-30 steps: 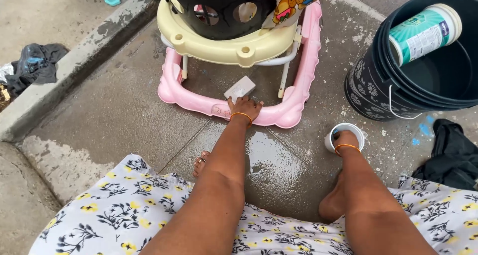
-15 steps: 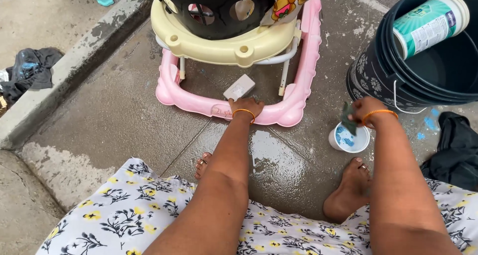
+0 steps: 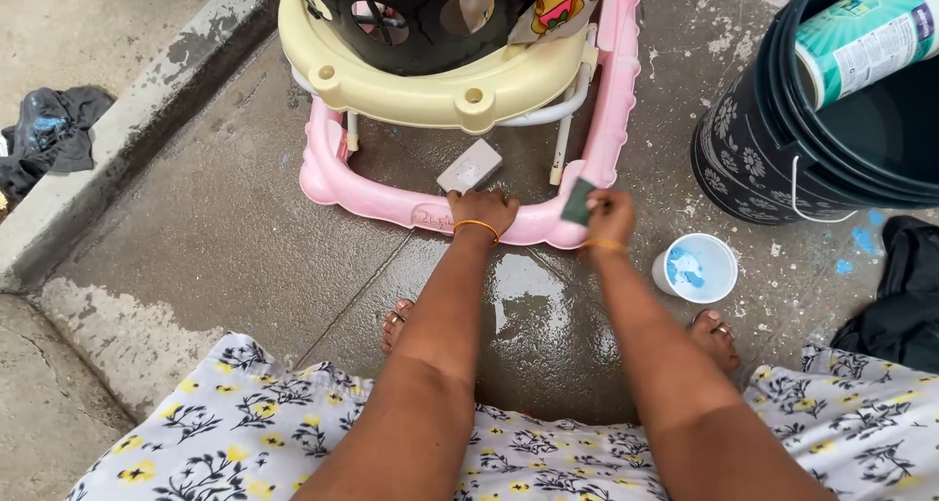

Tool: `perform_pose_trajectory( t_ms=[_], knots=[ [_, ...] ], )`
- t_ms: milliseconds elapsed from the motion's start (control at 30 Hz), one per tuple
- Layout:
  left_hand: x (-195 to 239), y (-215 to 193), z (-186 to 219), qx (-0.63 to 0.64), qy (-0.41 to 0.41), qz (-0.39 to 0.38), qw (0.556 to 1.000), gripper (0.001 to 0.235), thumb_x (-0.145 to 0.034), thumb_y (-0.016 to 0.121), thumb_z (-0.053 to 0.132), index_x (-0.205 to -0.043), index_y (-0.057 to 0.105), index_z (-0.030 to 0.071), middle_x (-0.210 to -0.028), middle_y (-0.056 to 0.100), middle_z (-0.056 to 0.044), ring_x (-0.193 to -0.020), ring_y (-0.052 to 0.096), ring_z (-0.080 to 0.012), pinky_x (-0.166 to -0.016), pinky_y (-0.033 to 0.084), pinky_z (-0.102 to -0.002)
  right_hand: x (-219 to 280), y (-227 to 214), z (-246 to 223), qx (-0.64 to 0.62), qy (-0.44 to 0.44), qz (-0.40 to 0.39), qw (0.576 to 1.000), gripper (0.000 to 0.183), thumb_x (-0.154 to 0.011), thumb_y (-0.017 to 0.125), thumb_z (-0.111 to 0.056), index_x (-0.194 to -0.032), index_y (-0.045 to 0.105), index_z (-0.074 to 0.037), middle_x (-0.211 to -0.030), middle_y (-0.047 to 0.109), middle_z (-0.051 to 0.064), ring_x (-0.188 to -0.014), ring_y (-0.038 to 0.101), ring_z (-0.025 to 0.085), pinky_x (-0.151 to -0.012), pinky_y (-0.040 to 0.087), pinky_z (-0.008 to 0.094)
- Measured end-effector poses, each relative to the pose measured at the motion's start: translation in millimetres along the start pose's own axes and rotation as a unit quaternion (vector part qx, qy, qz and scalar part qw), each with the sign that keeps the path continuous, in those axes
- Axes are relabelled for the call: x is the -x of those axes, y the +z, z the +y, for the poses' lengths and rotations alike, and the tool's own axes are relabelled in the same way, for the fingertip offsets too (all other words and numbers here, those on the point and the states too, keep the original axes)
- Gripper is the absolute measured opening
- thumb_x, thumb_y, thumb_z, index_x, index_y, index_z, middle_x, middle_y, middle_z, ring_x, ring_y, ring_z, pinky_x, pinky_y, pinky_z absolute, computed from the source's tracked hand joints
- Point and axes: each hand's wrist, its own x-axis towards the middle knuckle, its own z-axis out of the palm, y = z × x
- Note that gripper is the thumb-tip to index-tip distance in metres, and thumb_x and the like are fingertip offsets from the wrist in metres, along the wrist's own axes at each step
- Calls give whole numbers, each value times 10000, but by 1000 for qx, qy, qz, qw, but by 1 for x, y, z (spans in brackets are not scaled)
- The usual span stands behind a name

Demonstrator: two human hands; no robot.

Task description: The recorder is scrubbing and washing a baby walker using a sponge and soapy water outdoors.

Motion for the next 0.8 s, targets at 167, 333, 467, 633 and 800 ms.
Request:
perform_pose_trajectory(
  t_ms=[167,333,467,633,800],
  knots=[
    [5,0,2,-6,1,37,999,541,-964,347,481,-1077,766,157,-1062,762,-125,-1062,686,-255,-1075,313,-533,7,-21,-15,-14,-25,-61,998,141,-887,665,68,-989,643,-27,-960,632,88,-883,584,203,-834,499,333],
    [1,2,-1,0,-7,62,998,532,-945,365,486,-1038,775,160,-1017,761,-140,-1019,694,-259,-1065,312,-517,88,-18,-67,221,-226,38,948,149,-904,664,-35,-1028,583,-27,-1076,556,151,-1049,561,360,-947,464,489],
    [-3,11,0,-1,-8,54,998,530,-933,368,485,-1031,777,162,-1019,755,-147,-1024,686,-271,-1048,309,-525,89,-29,-91,182,-244,-23,952,422,-775,868,-252,-941,576,3,-962,522,141,-886,534,333,-795,455,466],
    [-1,3,3,-6,-5,34,999,546,-971,339,480,-1064,772,162,-1025,761,-147,-1029,693,-279,-1060,318,-506,32,-34,-27,102,-33,-136,985,388,-696,913,-129,-892,602,-3,-869,503,40,-733,461,187,-664,441,334],
    [-8,10,2,-15,-13,37,999,539,-948,345,480,-1084,760,165,-1046,750,-147,-1033,683,-275,-1031,316,-519,0,-22,59,-170,63,-144,973,275,-807,856,-25,-954,623,-26,-861,514,-25,-784,449,93,-735,448,236]
  ],
)
